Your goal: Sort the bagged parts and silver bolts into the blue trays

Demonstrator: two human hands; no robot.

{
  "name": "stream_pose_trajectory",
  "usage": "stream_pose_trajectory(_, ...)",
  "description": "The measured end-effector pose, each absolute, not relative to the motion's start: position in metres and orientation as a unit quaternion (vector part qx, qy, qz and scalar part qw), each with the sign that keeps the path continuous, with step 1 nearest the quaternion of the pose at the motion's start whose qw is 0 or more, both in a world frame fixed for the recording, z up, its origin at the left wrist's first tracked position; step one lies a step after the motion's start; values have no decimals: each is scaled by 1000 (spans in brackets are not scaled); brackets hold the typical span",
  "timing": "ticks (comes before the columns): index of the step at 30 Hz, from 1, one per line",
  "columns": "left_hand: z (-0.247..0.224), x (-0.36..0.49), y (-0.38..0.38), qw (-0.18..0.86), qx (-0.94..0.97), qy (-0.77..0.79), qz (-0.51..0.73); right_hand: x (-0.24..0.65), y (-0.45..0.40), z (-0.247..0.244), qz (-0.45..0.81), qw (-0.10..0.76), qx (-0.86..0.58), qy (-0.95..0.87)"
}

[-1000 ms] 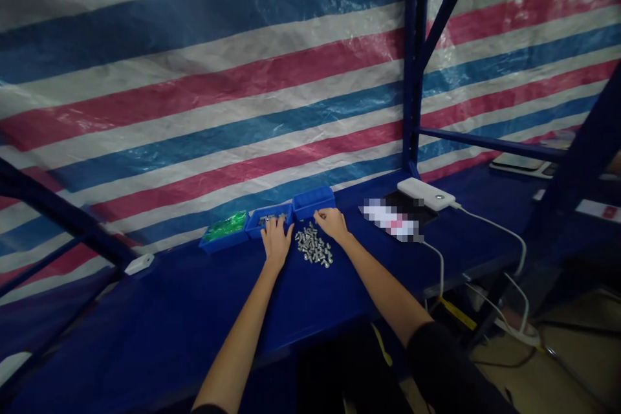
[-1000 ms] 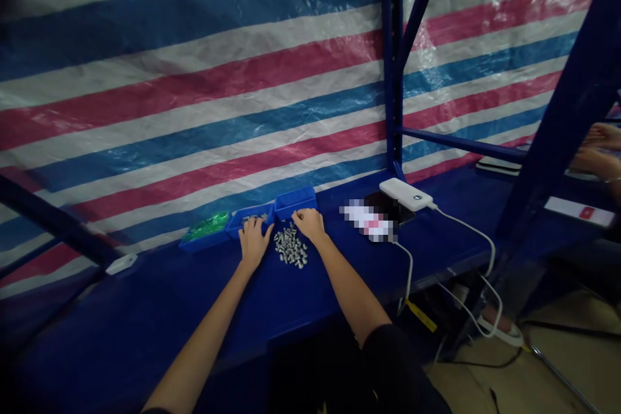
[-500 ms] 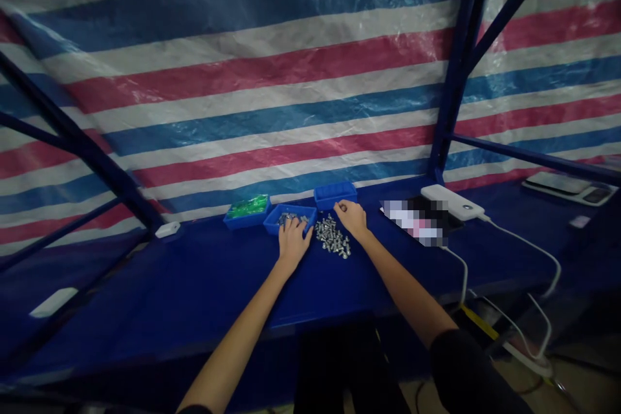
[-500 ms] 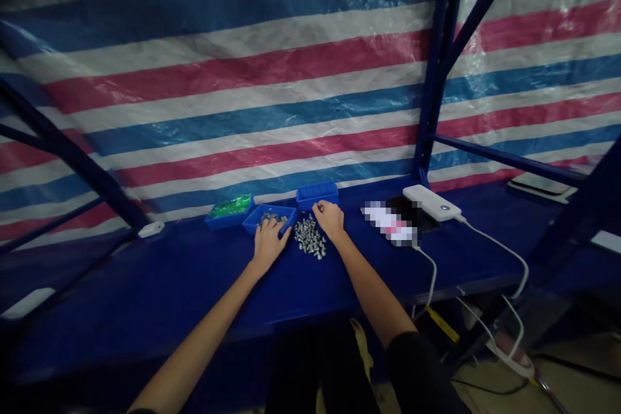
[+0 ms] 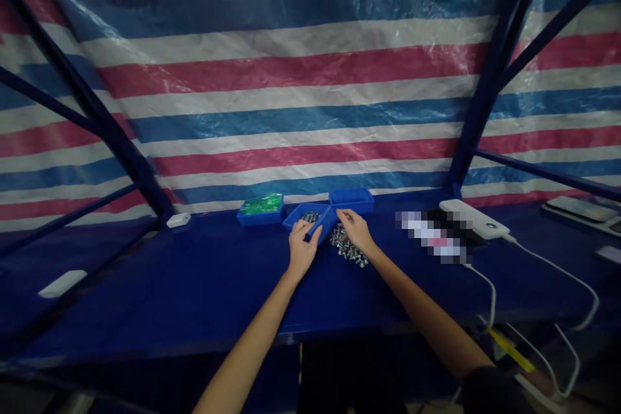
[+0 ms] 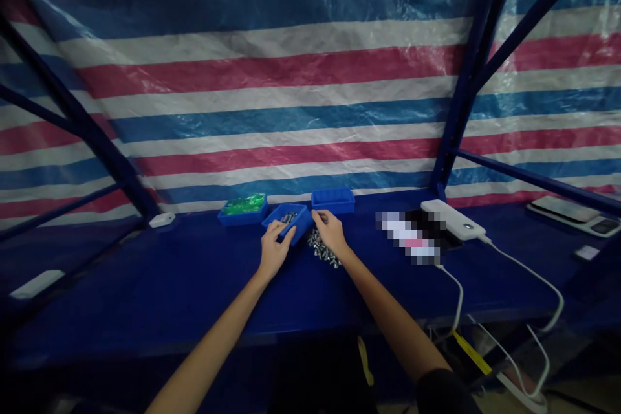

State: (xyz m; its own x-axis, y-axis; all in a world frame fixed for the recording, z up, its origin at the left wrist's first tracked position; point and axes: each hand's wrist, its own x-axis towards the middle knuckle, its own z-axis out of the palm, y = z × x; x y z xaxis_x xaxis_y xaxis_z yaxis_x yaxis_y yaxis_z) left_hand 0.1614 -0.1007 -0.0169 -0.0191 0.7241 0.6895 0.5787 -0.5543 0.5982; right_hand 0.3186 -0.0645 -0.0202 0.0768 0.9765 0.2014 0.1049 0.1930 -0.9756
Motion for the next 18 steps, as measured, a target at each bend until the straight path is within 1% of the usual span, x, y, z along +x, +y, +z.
stream_pose_trajectory(4, -13, 171, -110, 120, 694, 431, 564, 314, -67, -18, 501, 545, -457, -493)
stream_pose_trajectory(7, -13, 175, -112, 130, 697, 421, 565, 311, -70, -13, 594, 520, -432, -436)
stream_pose_trajectory(9, -14, 175, -112, 124, 707, 420, 556, 309, -73, -10, 630, 511, -421, -406)
stream_pose_trajectory(18, -17, 173, -105, 83, 767, 423, 476, 311, -81, -7, 631, 538, -434, -352)
